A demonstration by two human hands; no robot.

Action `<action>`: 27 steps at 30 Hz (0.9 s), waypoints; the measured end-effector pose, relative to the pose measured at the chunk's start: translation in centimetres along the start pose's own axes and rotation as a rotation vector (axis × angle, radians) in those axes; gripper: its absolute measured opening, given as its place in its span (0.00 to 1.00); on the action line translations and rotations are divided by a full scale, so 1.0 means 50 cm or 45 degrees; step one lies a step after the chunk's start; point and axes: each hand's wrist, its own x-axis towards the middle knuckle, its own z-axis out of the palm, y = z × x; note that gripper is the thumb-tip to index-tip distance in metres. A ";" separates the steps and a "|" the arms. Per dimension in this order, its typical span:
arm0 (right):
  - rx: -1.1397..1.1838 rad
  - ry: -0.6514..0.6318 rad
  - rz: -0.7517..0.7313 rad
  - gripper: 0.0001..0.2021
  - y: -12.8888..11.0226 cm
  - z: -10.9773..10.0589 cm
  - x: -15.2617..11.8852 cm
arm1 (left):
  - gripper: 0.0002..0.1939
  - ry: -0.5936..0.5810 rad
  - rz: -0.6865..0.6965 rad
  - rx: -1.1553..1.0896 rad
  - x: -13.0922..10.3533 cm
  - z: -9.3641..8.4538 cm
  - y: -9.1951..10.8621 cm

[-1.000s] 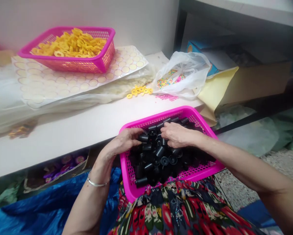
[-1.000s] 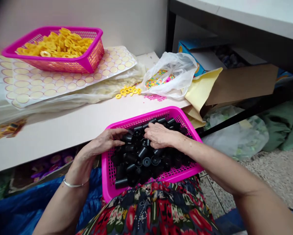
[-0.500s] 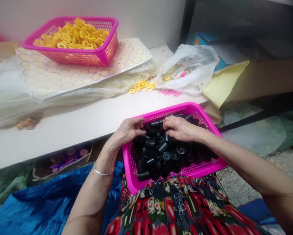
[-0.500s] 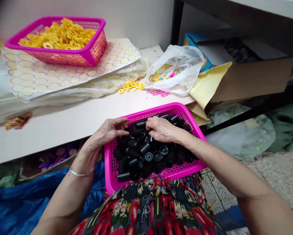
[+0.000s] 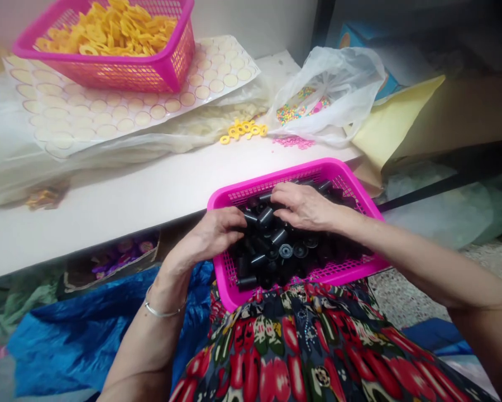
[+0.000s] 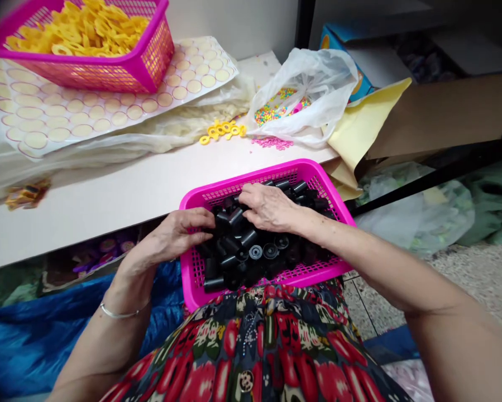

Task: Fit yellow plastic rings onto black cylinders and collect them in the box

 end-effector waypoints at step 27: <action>0.532 0.193 0.232 0.14 -0.014 -0.012 -0.070 | 0.20 0.640 -0.091 0.062 -0.036 0.077 0.020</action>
